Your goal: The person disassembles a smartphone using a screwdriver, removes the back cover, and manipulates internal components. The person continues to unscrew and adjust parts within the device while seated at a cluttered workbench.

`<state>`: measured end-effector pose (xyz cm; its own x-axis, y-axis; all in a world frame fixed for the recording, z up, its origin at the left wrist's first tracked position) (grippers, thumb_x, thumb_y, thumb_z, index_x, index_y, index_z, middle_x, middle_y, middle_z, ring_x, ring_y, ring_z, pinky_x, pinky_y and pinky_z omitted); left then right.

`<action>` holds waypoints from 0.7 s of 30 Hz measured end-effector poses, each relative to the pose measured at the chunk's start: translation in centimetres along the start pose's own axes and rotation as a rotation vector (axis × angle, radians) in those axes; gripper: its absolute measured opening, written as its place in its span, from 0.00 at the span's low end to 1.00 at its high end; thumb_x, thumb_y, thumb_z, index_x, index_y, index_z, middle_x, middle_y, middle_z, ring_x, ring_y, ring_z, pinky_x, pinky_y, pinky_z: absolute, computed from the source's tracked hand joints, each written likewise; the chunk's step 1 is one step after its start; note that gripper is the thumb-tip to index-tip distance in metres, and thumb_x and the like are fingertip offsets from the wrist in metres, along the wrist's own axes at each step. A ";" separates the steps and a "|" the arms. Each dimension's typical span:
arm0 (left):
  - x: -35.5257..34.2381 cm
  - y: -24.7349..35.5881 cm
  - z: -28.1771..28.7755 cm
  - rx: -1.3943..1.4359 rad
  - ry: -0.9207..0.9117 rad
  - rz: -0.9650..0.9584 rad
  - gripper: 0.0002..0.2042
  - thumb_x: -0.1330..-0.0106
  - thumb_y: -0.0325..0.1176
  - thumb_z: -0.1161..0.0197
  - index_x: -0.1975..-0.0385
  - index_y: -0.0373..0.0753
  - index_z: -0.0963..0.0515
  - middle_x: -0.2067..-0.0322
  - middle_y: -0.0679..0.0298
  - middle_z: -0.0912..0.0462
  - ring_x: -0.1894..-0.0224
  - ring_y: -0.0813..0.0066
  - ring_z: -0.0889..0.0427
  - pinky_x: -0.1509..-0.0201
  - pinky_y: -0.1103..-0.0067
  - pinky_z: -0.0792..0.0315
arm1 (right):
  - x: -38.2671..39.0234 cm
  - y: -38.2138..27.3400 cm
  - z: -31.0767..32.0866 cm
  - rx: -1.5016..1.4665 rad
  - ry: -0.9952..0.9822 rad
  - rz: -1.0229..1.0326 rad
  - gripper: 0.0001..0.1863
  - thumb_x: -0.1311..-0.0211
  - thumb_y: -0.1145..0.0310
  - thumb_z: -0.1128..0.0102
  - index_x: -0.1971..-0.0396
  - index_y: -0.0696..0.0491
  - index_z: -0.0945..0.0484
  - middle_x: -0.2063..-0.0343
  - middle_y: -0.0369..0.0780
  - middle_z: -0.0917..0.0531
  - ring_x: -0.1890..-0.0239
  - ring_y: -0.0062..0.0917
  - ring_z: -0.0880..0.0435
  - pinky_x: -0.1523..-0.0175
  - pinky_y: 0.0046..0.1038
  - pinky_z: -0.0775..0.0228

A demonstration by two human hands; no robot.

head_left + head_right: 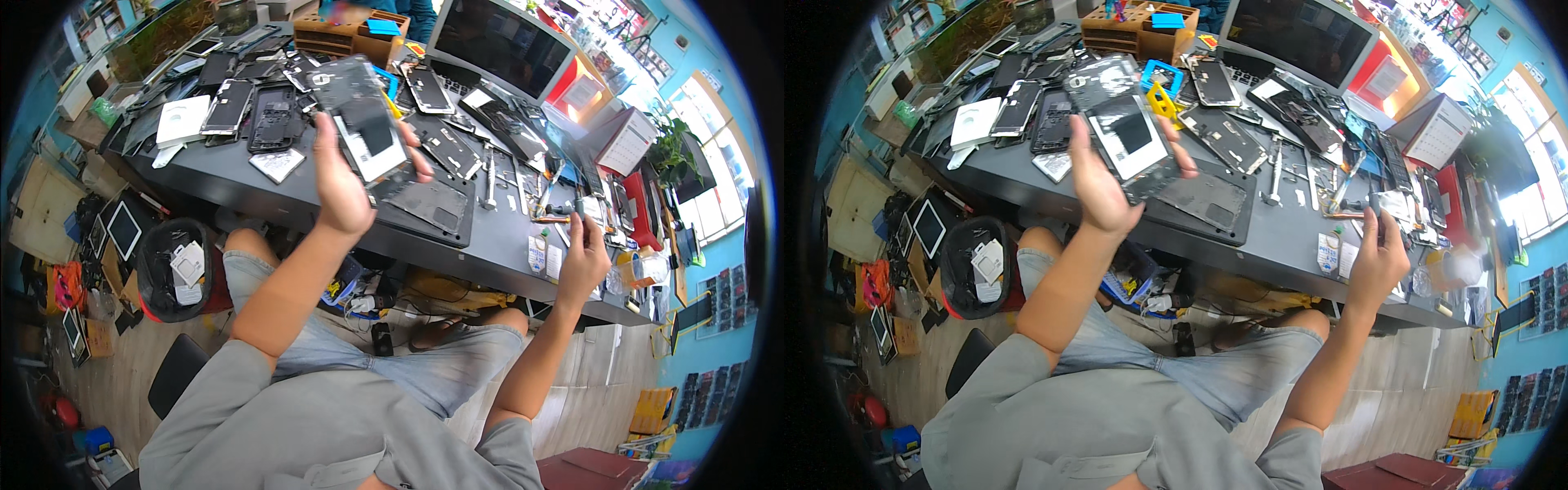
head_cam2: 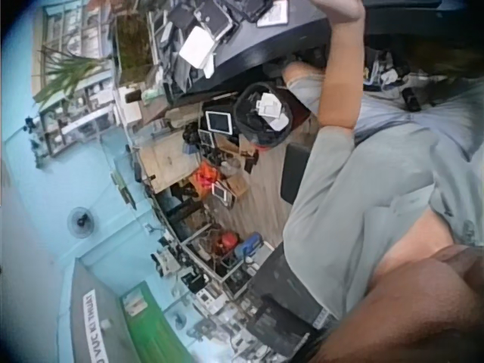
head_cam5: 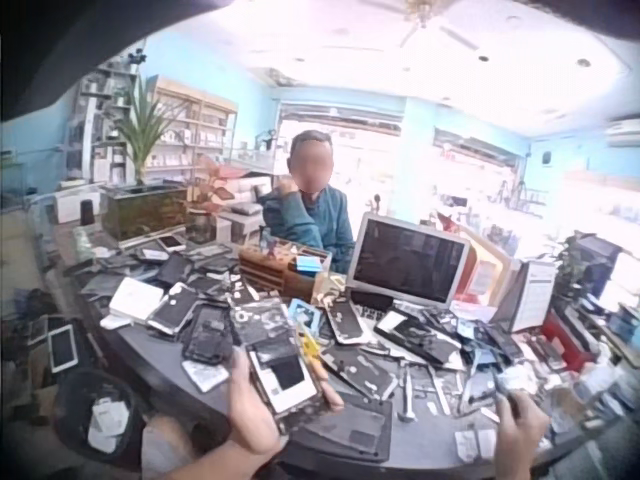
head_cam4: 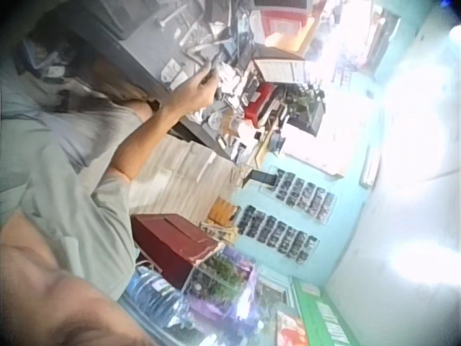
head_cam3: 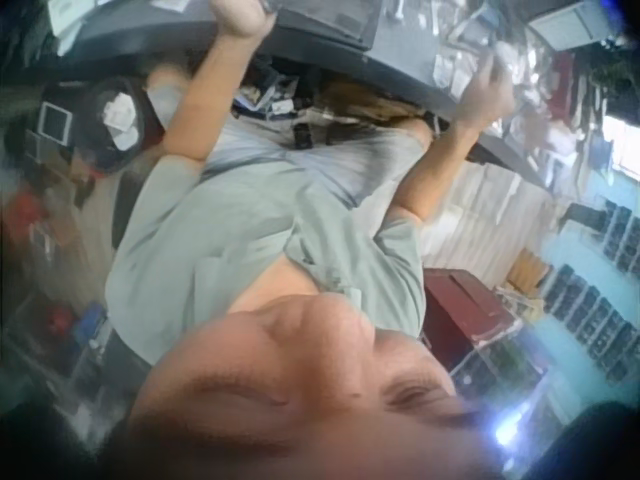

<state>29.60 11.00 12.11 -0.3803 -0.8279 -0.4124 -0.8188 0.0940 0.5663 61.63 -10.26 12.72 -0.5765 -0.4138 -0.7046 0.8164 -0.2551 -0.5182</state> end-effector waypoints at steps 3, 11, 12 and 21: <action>-0.7 -1.5 -0.7 -0.030 -0.072 0.028 0.48 0.14 0.76 0.73 0.41 0.31 0.22 0.52 0.49 0.13 0.59 0.48 0.06 0.52 0.54 0.09 | 0.4 -5.3 -0.3 -0.326 -0.069 -0.073 0.16 0.21 0.71 0.25 0.39 0.61 0.08 0.62 0.39 0.05 0.63 0.17 0.11 0.55 0.24 0.18; -0.9 -2.8 -0.2 -0.002 -0.010 0.140 0.44 0.12 0.72 0.73 0.31 0.33 0.25 0.45 0.45 0.14 0.49 0.49 0.07 0.45 0.49 0.08 | 4.0 -13.7 -2.8 -0.656 -0.332 -0.025 0.14 0.24 0.78 0.26 0.42 0.61 0.10 0.58 0.38 0.11 0.65 0.18 0.11 0.61 0.21 0.19; -0.8 -2.7 -0.2 0.015 -0.019 0.157 0.44 0.11 0.71 0.73 0.31 0.34 0.25 0.44 0.44 0.14 0.48 0.49 0.07 0.44 0.48 0.09 | 4.5 -14.1 -3.1 -0.660 -0.363 -0.008 0.13 0.23 0.78 0.26 0.43 0.61 0.10 0.58 0.38 0.12 0.65 0.18 0.11 0.61 0.21 0.19; -0.5 -2.7 0.2 0.007 0.014 0.143 0.44 0.12 0.73 0.71 0.34 0.34 0.24 0.49 0.48 0.12 0.56 0.52 0.06 0.54 0.54 0.08 | 6.4 -15.4 -5.4 -0.653 -0.366 0.155 0.14 0.30 0.85 0.26 0.47 0.61 0.10 0.61 0.43 0.11 0.66 0.22 0.09 0.62 0.25 0.16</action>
<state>31.90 11.30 10.63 -0.4871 -0.8135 -0.3176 -0.7595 0.2151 0.6139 45.18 -4.26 13.58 -0.3156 -0.6951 -0.6459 0.6354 0.3508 -0.6879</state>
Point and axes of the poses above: each hand's wrist, its own x-axis away from the middle knuckle, its own z-axis out of the back of the hand, y = z × x, the point moved 3 cm from there along -x, towards the middle knuckle
